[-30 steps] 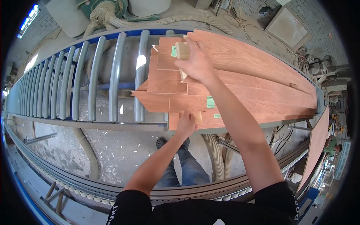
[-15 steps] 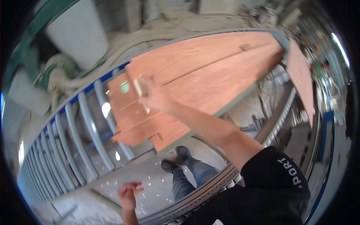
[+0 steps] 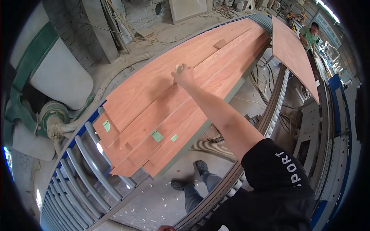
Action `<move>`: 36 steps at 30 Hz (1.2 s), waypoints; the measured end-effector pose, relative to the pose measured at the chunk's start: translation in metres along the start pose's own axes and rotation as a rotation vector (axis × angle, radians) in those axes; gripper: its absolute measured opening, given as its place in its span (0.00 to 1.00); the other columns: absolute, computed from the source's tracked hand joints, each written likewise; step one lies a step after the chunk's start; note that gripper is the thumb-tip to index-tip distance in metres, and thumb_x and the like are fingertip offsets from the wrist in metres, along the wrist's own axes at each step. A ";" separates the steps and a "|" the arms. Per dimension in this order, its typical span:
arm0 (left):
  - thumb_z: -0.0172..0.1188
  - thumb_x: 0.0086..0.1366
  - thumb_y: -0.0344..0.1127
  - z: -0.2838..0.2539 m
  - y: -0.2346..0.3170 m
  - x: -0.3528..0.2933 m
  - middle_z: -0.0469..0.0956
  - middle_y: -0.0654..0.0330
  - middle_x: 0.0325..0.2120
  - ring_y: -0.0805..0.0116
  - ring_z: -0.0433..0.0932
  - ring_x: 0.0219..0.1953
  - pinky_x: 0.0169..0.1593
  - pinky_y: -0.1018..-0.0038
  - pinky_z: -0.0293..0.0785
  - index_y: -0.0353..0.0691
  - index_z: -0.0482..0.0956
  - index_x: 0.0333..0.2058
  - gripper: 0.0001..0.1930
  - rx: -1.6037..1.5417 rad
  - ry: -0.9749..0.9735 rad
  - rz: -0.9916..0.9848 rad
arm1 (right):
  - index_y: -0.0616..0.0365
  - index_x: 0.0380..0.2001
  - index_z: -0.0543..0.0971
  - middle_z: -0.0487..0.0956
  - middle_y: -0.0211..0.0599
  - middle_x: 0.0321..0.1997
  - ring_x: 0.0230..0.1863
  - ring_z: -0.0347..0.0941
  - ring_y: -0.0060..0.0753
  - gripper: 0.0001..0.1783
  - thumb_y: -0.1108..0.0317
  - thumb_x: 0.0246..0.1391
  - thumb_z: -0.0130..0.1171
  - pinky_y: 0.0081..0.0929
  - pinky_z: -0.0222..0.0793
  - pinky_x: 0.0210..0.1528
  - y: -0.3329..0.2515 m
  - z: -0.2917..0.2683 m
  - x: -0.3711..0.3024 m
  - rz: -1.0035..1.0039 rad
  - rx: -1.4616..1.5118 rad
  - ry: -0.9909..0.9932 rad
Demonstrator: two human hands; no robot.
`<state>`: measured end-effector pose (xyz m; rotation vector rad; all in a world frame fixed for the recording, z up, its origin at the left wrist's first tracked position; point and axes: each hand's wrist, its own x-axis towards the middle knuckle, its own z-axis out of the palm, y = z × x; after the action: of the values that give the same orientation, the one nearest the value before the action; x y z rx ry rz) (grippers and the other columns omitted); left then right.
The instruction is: Organizing, sanding, and preparing wooden panels on a factory conveyor and workbench.
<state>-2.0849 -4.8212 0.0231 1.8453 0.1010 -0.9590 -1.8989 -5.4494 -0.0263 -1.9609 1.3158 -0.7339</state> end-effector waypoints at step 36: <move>0.57 0.53 0.35 0.098 0.031 -0.008 0.78 0.53 0.28 0.55 0.77 0.32 0.37 0.65 0.74 0.40 0.81 0.30 0.08 0.794 0.262 -0.016 | 0.55 0.40 0.80 0.70 0.35 0.48 0.52 0.66 0.38 0.32 0.37 0.44 0.60 0.37 0.64 0.51 0.129 -0.082 0.121 -1.033 -0.989 -0.561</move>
<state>-2.1315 -4.9122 0.0345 2.6988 -0.1277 -0.8185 -1.9933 -5.6158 -0.0634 -3.3361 0.1809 0.2010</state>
